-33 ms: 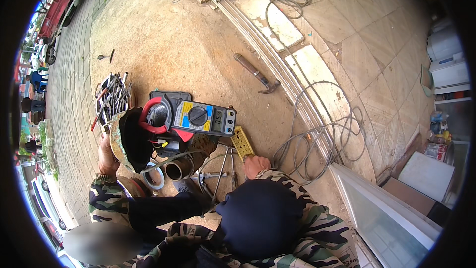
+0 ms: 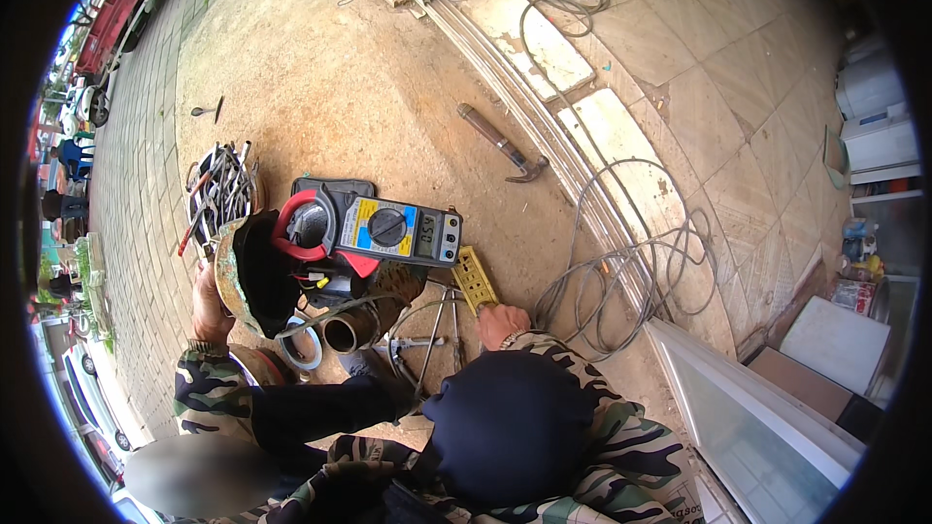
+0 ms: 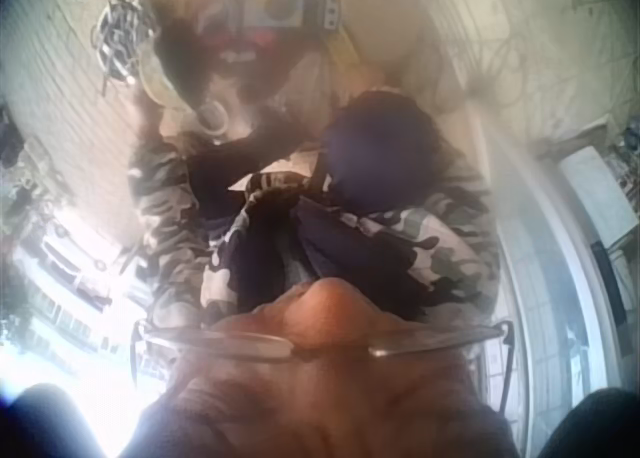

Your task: The person sits on the ground and uses a clamp multimeter to test a cylindrical electrical component. They repeatedly clamp the meter onto the component, observe the display, and adjust the component's position.

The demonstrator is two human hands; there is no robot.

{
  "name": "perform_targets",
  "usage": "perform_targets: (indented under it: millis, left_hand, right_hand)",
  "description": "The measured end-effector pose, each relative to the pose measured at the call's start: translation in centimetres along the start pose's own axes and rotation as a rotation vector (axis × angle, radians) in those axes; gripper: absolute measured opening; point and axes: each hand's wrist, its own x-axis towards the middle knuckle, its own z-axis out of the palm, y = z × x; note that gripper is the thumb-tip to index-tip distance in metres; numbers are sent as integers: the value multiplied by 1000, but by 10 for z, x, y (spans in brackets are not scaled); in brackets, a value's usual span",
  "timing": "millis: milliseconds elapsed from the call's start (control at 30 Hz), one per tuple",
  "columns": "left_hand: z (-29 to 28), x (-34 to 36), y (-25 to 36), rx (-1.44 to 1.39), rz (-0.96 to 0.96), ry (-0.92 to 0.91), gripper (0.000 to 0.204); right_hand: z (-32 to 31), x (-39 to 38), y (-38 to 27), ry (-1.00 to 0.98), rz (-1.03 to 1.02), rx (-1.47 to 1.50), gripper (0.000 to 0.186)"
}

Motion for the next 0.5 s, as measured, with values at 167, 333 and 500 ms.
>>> perform_targets:
  millis: [167,333,500]
  left_hand:
    - [-8,-1,0,6,-19,-16,37]
    - [-12,1,-1,9,-50,18,36]
    - [14,-2,3,51,-16,171,36]
  right_hand:
    - [-9,2,-6,-51,24,12,39]
    - [-4,0,-2,-12,5,11,37]
    - [-1,-1,-1,55,-23,29,36]
